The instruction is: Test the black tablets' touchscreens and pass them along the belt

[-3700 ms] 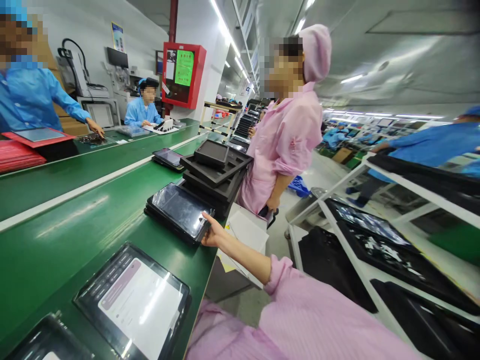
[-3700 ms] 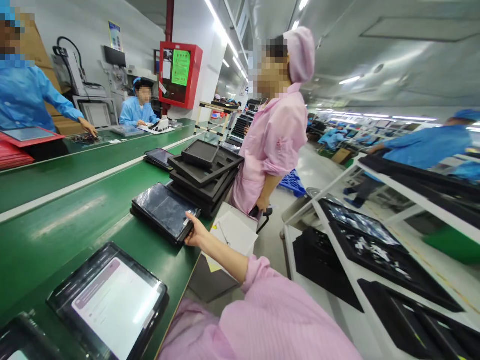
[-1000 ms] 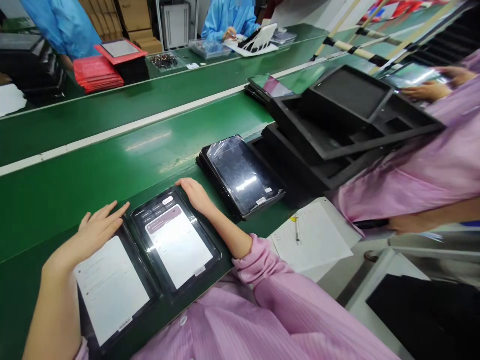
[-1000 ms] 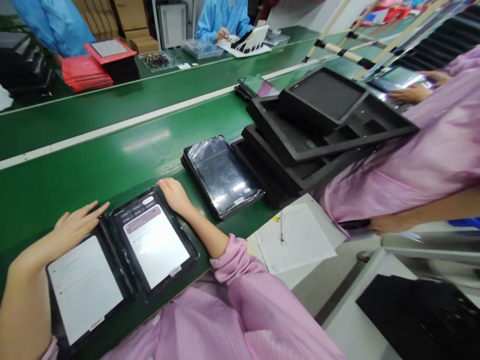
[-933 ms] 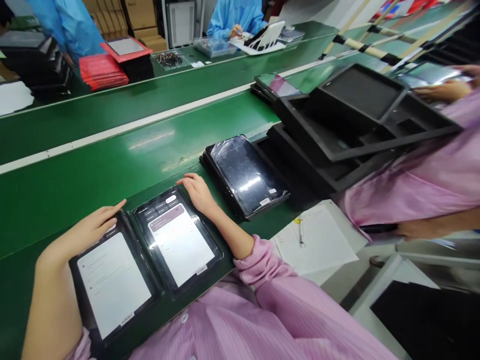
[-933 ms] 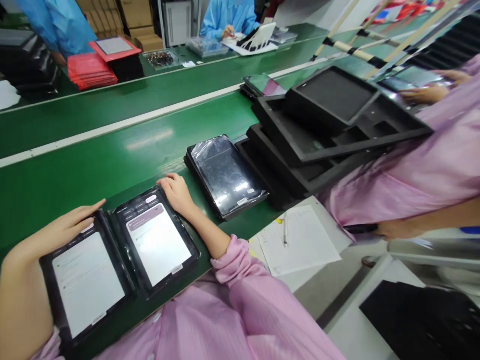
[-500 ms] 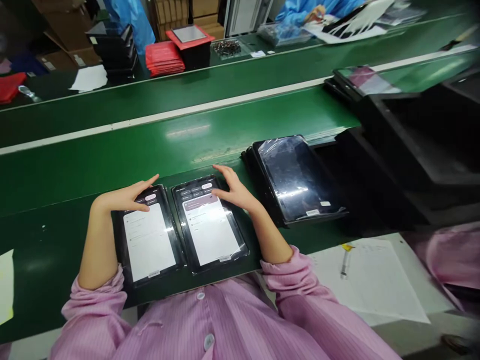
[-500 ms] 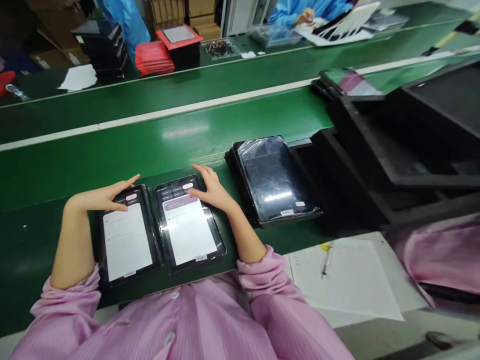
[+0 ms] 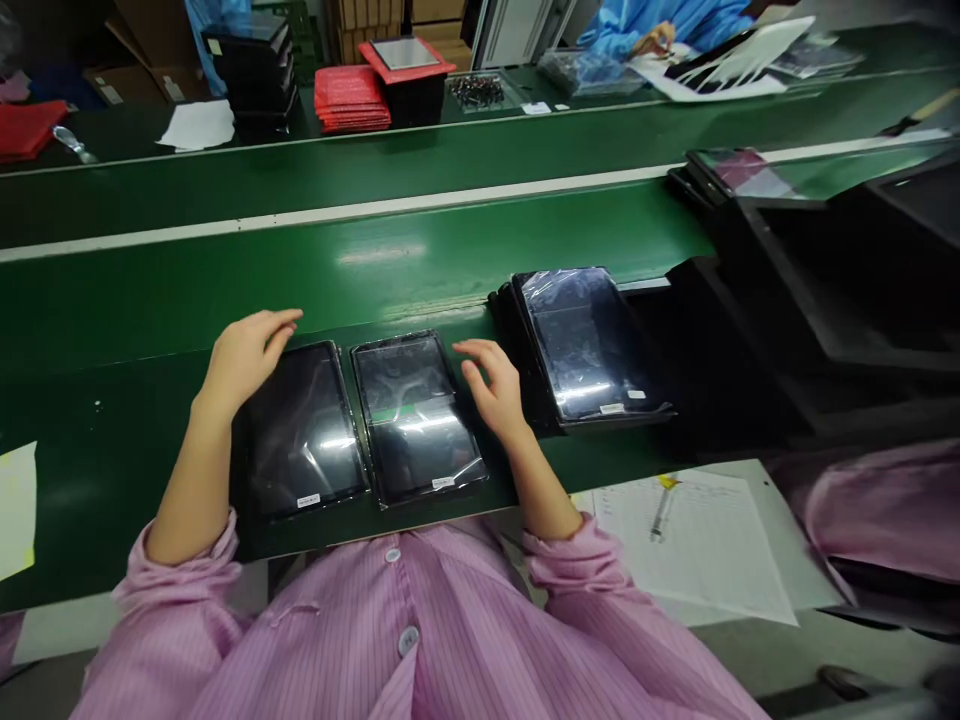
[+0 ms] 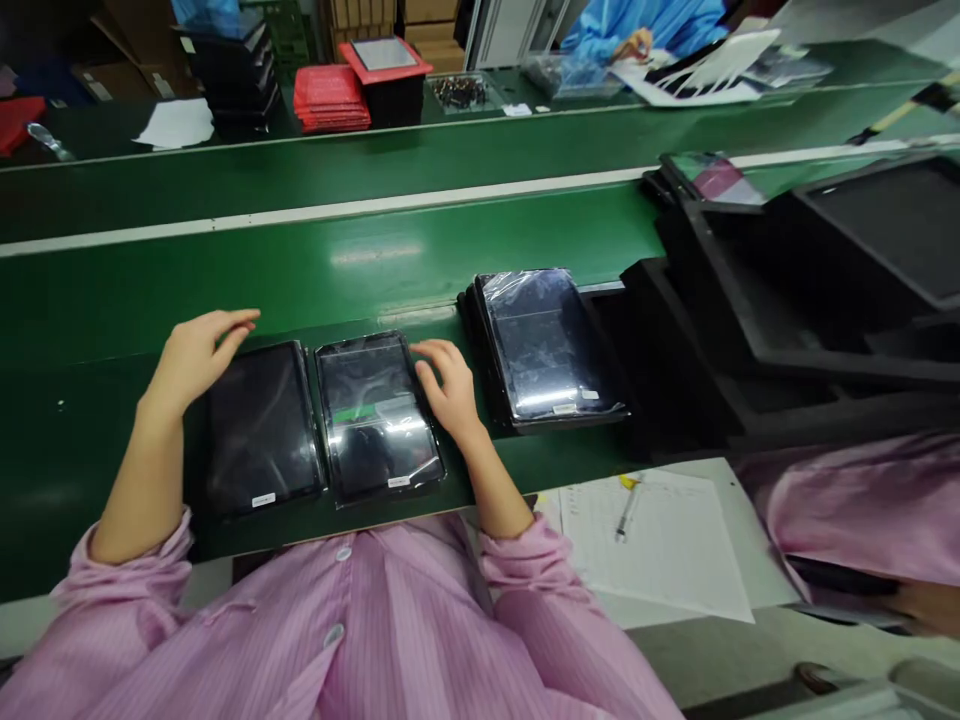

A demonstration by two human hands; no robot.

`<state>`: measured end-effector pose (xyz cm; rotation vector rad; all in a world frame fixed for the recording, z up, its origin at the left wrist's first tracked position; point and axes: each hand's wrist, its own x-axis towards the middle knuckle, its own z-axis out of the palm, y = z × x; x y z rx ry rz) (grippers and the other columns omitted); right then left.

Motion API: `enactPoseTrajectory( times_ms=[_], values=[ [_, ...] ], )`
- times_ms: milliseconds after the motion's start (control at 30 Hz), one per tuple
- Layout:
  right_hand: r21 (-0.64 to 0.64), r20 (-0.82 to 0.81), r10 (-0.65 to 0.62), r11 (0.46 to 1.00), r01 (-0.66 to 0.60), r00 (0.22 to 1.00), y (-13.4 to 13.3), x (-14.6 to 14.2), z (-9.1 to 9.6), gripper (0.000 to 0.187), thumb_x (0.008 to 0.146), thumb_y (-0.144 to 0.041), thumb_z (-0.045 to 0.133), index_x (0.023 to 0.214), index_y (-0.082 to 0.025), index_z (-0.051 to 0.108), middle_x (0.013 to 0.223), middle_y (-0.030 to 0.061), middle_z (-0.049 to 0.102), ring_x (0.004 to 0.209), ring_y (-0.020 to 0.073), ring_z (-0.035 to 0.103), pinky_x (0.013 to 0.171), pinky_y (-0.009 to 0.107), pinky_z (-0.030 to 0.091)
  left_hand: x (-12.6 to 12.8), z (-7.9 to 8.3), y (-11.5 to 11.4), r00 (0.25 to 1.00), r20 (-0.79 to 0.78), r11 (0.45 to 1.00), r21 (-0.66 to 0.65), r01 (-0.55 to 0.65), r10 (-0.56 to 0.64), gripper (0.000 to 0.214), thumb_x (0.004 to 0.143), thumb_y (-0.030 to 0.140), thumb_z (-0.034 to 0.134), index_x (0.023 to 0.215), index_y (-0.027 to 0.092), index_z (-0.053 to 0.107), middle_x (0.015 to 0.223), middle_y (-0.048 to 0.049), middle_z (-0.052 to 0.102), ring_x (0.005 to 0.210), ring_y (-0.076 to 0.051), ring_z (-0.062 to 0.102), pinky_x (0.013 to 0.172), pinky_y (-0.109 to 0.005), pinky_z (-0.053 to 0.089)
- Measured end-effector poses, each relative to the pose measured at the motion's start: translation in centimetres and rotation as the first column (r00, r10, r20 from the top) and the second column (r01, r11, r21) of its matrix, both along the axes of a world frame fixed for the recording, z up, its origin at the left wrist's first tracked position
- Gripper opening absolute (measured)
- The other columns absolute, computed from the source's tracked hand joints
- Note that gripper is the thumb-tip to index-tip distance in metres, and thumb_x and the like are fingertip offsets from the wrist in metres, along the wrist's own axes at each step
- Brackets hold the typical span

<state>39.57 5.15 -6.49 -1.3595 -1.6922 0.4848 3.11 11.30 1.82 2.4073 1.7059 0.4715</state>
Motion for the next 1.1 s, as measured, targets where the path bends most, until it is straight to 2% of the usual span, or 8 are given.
enactPoseTrajectory(
  times_ms=[100, 267, 400, 700, 800, 900, 967, 1100],
  values=[
    [0.006, 0.227, 0.082, 0.996, -0.085, 0.970, -3.9, 0.7, -0.1, 0.039, 0.099, -0.045, 0.043, 0.118, -0.028, 0.072, 0.136, 0.0118, 0.052, 0.126, 0.0316, 0.047, 0.106, 0.053, 0.040, 0.4, -0.3, -6.1, 0.991, -0.059, 0.992, -0.033, 0.120, -0.122, 0.043, 0.100, 0.044, 0.039, 0.124, 0.023, 0.068, 0.117, -0.0069, 0.073, 0.109, -0.028, 0.065, 0.103, -0.046, 0.042],
    [-0.038, 0.443, 0.097, 0.995, -0.089, 0.891, -6.4, 0.8, -0.5, 0.038, 0.095, -0.050, 0.049, 0.123, -0.035, 0.069, 0.154, 0.0082, 0.035, 0.134, 0.0385, 0.034, 0.107, 0.061, 0.032, 1.0, -3.1, -13.0, 0.990, -0.110, 0.995, -0.050, 0.083, -0.088, 0.050, 0.097, 0.048, 0.045, 0.142, 0.027, 0.054, 0.128, -0.0085, 0.068, 0.125, -0.032, 0.055, 0.118, -0.061, 0.017],
    [-0.045, 0.508, 0.080, 0.997, -0.066, 0.857, -6.2, 0.6, -0.3, 0.038, 0.093, -0.052, 0.055, 0.126, -0.037, 0.068, 0.155, 0.0077, 0.036, 0.134, 0.0398, 0.033, 0.106, 0.061, 0.030, 1.2, -4.5, -14.1, 0.983, -0.142, 0.989, -0.101, 0.104, -0.118, 0.054, 0.097, 0.046, 0.046, 0.149, 0.032, 0.045, 0.139, -0.0072, 0.062, 0.134, -0.037, 0.044, 0.113, -0.073, -0.010],
    [-0.032, 0.525, 0.082, 0.997, -0.076, 0.847, -5.8, 0.7, -0.1, 0.034, 0.092, -0.050, 0.058, 0.120, -0.036, 0.070, 0.149, 0.0089, 0.044, 0.133, 0.0382, 0.037, 0.107, 0.060, 0.029, 1.7, -5.4, -14.7, 0.988, -0.135, 0.991, -0.116, 0.060, -0.076, 0.052, 0.098, 0.042, 0.043, 0.150, 0.033, 0.042, 0.144, -0.0072, 0.057, 0.135, -0.036, 0.043, 0.111, -0.072, -0.016],
    [-0.055, 0.373, 0.049, 0.998, -0.030, 0.927, -5.7, 0.4, 0.6, 0.034, 0.090, -0.052, 0.059, 0.115, -0.033, 0.071, 0.141, 0.0112, 0.050, 0.131, 0.0383, 0.040, 0.108, 0.061, 0.029, 1.5, -5.4, -15.4, 0.992, -0.092, 0.996, -0.003, -0.093, 0.092, 0.056, 0.098, 0.047, 0.042, 0.152, 0.031, 0.038, 0.150, -0.0105, 0.049, 0.139, -0.038, 0.037, 0.112, -0.071, -0.012],
    [-0.200, -0.150, 0.040, 0.977, -0.070, 0.988, -5.6, 0.4, 1.6, 0.038, 0.091, -0.052, 0.055, 0.118, -0.028, 0.067, 0.115, 0.0117, 0.062, 0.105, 0.0286, 0.058, 0.092, 0.048, 0.049, 0.3, -5.9, -16.0, 0.929, 0.096, 0.927, 0.086, -0.365, 0.357, 0.059, 0.100, 0.050, 0.031, 0.153, 0.026, 0.034, 0.157, -0.0147, 0.037, 0.145, -0.037, 0.031, 0.118, -0.066, 0.010],
    [-0.350, -0.551, 0.058, 0.890, -0.293, 0.833, -5.4, 0.4, 2.1, 0.039, 0.091, -0.052, 0.055, 0.119, -0.027, 0.062, 0.091, 0.0057, 0.063, 0.066, 0.0161, 0.058, 0.060, 0.031, 0.053, -0.9, -6.7, -16.1, 0.842, 0.272, 0.878, -0.021, -0.478, 0.465, 0.058, 0.101, 0.049, 0.024, 0.153, 0.023, 0.033, 0.154, -0.0157, 0.039, 0.142, -0.031, 0.039, 0.116, -0.054, 0.031],
    [-0.448, -0.823, -0.024, 0.643, -0.621, 0.568, -5.4, -0.4, 2.7, 0.035, 0.083, -0.049, 0.068, 0.108, -0.025, 0.061, 0.058, -0.0101, 0.044, 0.034, 0.0034, 0.011, 0.031, 0.018, 0.015, -3.0, -8.7, -15.4, 0.652, 0.474, 0.806, -0.327, -0.494, 0.592, 0.059, 0.099, 0.051, 0.031, 0.149, 0.020, 0.036, 0.147, -0.0159, 0.049, 0.133, -0.026, 0.052, 0.108, -0.041, 0.046]
  ],
)
